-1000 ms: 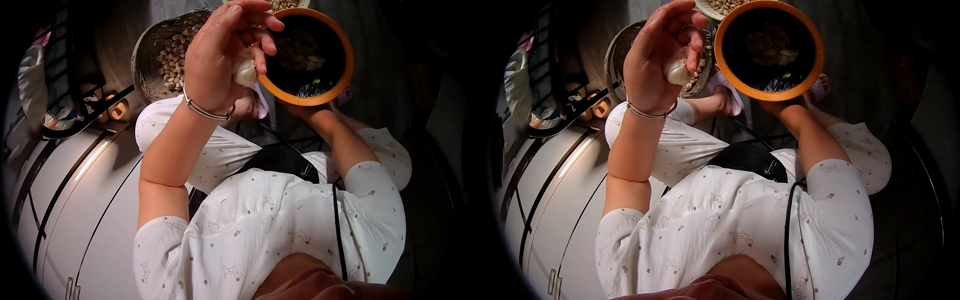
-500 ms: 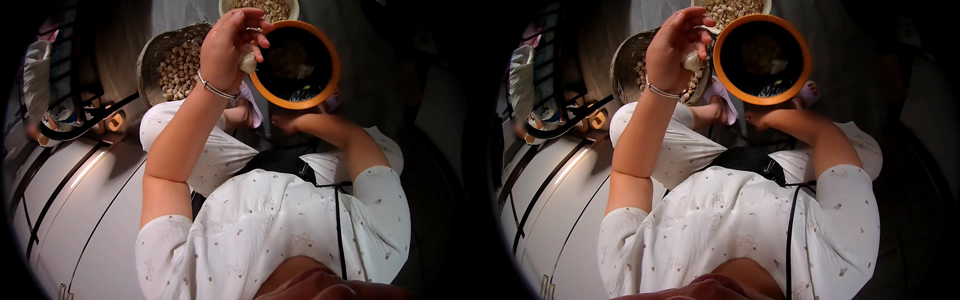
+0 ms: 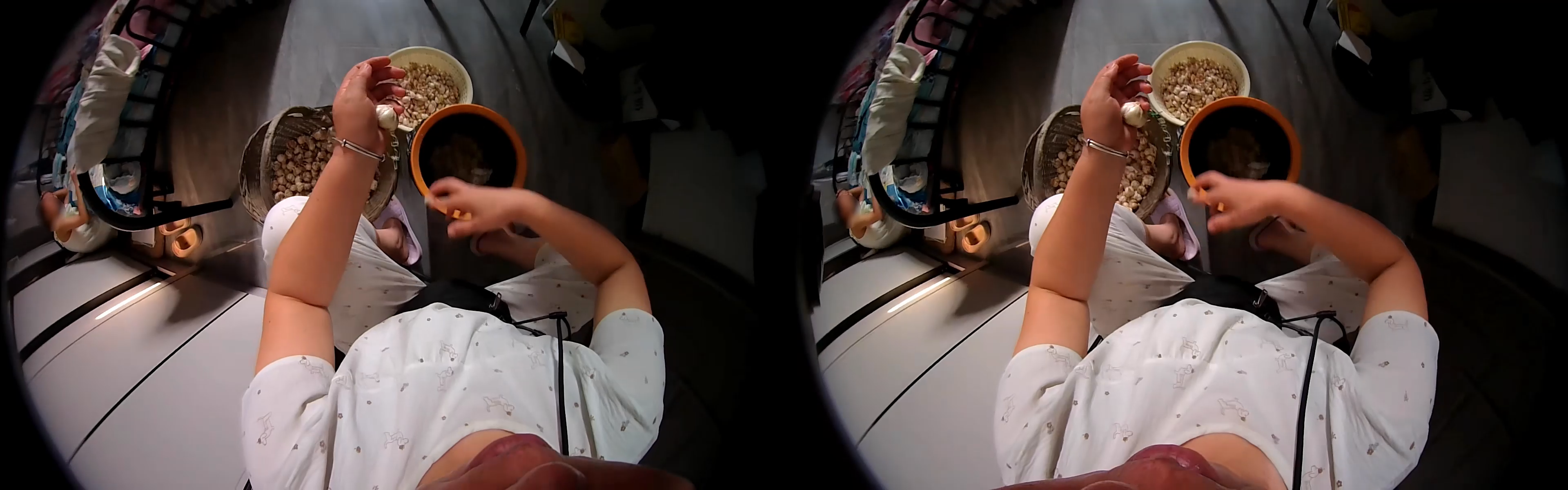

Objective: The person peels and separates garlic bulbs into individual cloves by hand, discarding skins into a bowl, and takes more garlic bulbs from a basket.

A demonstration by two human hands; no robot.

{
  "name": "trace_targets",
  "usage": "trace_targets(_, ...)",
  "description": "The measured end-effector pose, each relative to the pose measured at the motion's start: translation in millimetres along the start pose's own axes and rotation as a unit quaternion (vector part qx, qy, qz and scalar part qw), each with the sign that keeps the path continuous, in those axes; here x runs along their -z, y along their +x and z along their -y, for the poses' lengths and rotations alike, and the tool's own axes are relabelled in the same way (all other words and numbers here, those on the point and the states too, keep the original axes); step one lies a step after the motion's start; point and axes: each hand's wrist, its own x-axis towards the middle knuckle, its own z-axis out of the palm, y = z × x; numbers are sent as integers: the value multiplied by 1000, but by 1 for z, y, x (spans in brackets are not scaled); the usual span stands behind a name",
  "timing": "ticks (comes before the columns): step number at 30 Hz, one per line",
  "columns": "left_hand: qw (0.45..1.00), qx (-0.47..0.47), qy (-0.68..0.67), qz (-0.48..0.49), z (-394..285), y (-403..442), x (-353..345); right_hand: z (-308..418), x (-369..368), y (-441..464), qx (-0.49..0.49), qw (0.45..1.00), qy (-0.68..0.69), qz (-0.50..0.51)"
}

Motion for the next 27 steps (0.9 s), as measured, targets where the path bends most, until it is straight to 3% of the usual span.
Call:
trace_targets(4, 1000, -15, 0, -16, -5, -2, 1, 2, 55, 22, -58, 973, -102, -201)
trace_targets(8, 1000, -13, -12, -12, -1, -2, 3, -9, 90, 43, -139, 942, -139, -272)
trace_targets(14, 1000, 14, -10, -25, 12, -7, 2, 26, 62, 13, -74, 917, -167, -353)
trace_targets(17, 984, 147, -103, 20, 48, -13, -5, 58, 34, -20, -80, 919, -80, -377)
trace_targets(22, 978, 189, -86, 38, 74, -33, -30, 83, 9, -40, -27, 901, -29, -432)
trace_targets(27, 971, 199, -126, 38, 84, -44, -42, 44, 4, -25, 13, 882, -87, -463)
